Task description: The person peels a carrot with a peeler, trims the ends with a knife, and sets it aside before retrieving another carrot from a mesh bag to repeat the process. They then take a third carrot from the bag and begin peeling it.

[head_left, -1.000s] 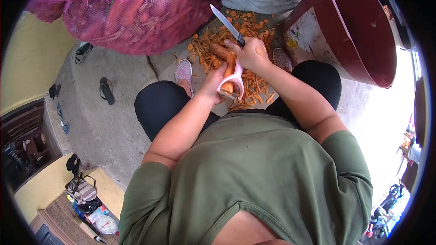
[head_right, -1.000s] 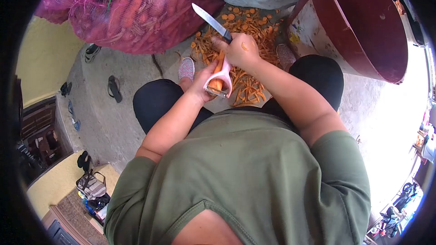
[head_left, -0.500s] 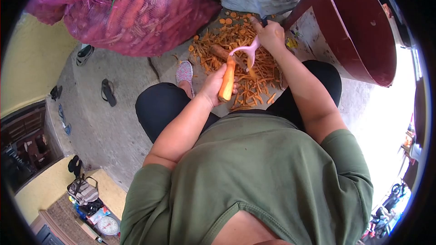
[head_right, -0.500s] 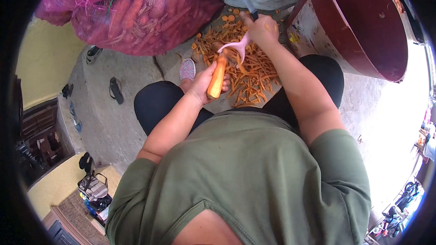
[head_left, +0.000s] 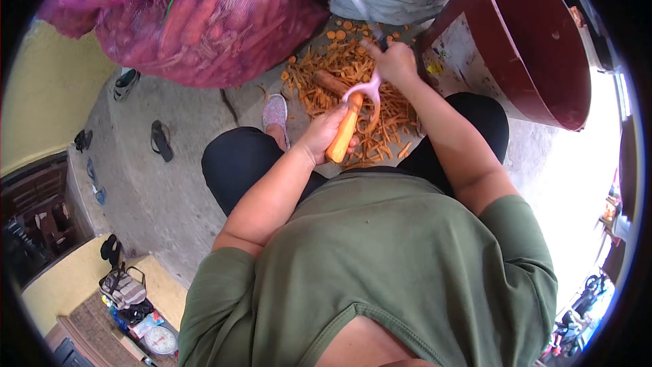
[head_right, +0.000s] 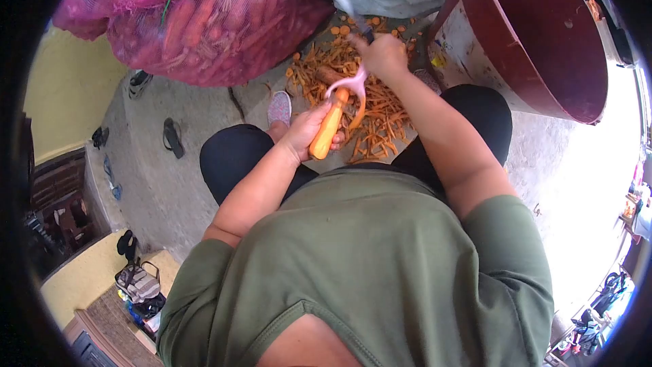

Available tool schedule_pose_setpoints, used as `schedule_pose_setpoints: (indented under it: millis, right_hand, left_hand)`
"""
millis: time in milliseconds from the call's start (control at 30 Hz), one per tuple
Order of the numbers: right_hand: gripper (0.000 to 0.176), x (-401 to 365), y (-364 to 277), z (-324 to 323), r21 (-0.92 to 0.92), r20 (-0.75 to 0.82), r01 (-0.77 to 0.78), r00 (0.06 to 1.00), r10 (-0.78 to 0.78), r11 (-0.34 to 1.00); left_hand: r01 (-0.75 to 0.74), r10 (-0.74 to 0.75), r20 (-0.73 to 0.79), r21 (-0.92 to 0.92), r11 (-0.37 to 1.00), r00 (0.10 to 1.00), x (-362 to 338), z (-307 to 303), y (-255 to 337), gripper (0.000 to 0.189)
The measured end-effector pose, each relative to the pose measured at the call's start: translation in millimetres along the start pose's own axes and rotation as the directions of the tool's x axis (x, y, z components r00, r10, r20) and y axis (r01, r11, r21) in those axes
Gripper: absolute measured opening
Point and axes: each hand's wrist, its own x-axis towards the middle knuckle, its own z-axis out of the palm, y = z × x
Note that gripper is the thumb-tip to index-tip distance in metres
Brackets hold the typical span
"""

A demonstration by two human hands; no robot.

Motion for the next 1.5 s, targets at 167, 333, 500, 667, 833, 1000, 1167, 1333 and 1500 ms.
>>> schedule_pose_setpoints:
  millis: [167,333,500,667,833,1000,1167,1333,1500]
  right_hand:
    - [0.065,43,36,-9,0.097,-0.167,-0.108,0.978,0.123,0.989]
    - [0.059,12,9,3,0.02,-0.081,-0.052,0.995,0.053,0.998]
    - [0.058,46,42,0,0.147,-0.216,-0.059,0.972,0.091,0.987]
    - [0.057,50,47,11,0.074,-0.273,-0.098,0.955,0.115,0.992]
    - [0.059,31,45,16,-0.034,0.227,-0.022,0.973,0.029,0.999]
    - [0.066,-28,32,31,-0.068,0.625,0.129,0.778,-0.059,0.989]
    - [0.066,-33,40,36,-0.093,0.625,0.266,0.766,-0.151,0.959]
    - [0.061,-24,40,37,-0.075,0.738,0.271,0.662,-0.129,0.96]
    - [0.047,-15,51,58,-0.006,0.776,0.144,0.624,-0.086,0.99]
  left_hand:
    - [-0.058,0.063,-0.027,0.159,0.986,0.998,-9,7,4,0.025]
    - [-0.133,0.13,0.036,0.433,0.892,0.991,1,0,1,0.036]
    - [-0.173,0.179,0.041,0.531,0.829,0.983,-4,2,0,0.048]
    - [-0.214,0.214,0.068,0.574,0.791,0.974,0,-1,3,0.05]
    - [-0.199,0.396,-0.039,0.817,0.542,0.917,13,-28,5,0.044]
    - [0.113,0.558,-0.203,0.975,0.193,0.804,13,-30,8,0.047]
    - [0.219,0.519,-0.248,0.969,0.118,0.818,10,-21,13,0.045]
    - [0.175,0.558,-0.144,0.985,-0.001,0.817,11,-20,8,0.046]
    - [0.13,0.596,-0.075,0.99,-0.05,0.8,15,-23,-2,0.048]
